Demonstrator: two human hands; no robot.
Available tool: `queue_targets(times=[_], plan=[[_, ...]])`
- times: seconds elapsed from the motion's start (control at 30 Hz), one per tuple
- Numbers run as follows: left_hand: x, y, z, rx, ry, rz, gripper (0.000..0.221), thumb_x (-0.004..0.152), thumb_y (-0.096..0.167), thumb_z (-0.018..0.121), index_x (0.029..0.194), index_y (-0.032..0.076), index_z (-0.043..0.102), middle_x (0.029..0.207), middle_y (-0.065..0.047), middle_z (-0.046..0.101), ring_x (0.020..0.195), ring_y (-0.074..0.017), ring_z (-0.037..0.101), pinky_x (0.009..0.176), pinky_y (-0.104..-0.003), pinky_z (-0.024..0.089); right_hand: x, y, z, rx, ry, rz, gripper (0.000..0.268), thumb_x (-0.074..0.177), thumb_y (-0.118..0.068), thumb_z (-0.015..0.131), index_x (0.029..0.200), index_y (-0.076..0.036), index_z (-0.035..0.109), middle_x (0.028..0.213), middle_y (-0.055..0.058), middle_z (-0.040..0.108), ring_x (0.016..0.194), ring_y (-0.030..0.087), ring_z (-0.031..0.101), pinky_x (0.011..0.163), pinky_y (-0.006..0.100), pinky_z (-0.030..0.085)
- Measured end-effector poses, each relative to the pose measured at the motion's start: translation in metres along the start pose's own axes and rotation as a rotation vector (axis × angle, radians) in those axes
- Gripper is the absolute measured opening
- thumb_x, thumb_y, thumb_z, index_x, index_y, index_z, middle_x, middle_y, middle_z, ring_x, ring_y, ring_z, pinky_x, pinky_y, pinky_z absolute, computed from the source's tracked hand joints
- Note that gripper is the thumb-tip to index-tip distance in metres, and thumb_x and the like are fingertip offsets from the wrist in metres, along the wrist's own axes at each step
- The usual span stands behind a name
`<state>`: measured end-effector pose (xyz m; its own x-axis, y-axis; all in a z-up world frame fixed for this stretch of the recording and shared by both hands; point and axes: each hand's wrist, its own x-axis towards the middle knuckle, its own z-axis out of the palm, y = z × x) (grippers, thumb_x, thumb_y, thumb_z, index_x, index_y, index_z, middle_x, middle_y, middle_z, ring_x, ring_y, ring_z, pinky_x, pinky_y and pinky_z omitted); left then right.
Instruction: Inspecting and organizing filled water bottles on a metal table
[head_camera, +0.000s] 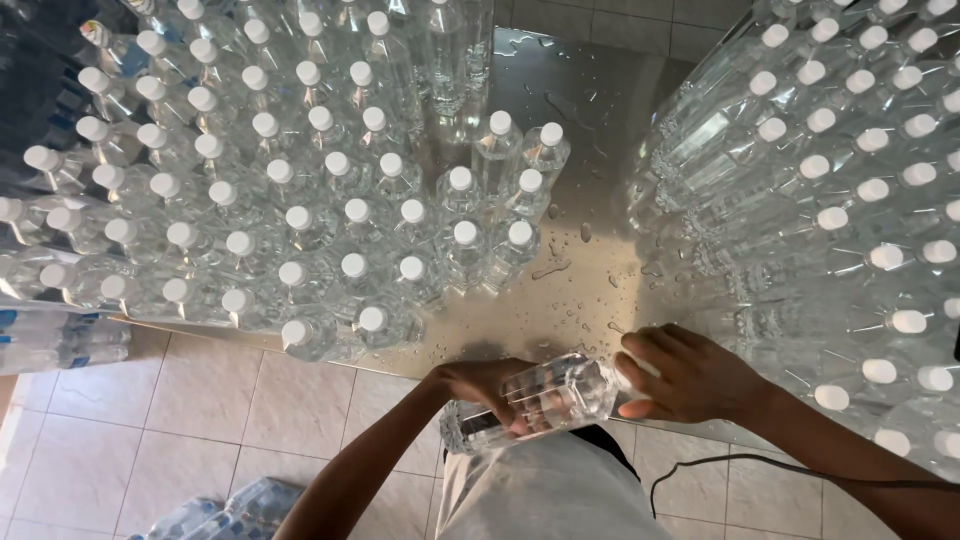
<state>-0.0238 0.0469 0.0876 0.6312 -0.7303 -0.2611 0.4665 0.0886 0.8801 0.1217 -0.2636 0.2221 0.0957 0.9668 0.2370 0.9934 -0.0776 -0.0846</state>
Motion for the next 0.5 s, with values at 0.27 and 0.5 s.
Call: queue_targets(times=[0.27, 0.5], plan=[[0.037, -0.086, -0.017, -0.557, -0.007, -0.042, 0.086, 0.065, -0.005, 0.095, 0.146, -0.004, 0.064, 0.118, -0.026, 0.077, 0.097, -0.0366, 0.078, 0.077, -0.048, 0.067, -0.004, 0.01, 0.064, 0.045, 0.262, -0.182, 0.06, 0.112, -0.048, 0.016, 0.077, -0.019, 0.056, 0.079, 0.005, 0.06, 0.062, 0.025, 0.065, 0.055, 0.036, 0.056], [0.033, -0.012, 0.028, 1.032, 0.532, -0.286, 0.119, 0.067, 0.062, 0.09, 0.165, 0.017, 0.039, 0.126, -0.023, 0.069, 0.109, -0.0439, 0.072, 0.087, -0.056, 0.058, -0.099, 0.048, 0.234, 0.534, -0.349, 1.023, 0.031, 0.098, -0.032, 0.052, 0.098, -0.002, 0.058, 0.064, 0.017, 0.059, 0.05, 0.035, 0.057, 0.045, 0.047, 0.037]])
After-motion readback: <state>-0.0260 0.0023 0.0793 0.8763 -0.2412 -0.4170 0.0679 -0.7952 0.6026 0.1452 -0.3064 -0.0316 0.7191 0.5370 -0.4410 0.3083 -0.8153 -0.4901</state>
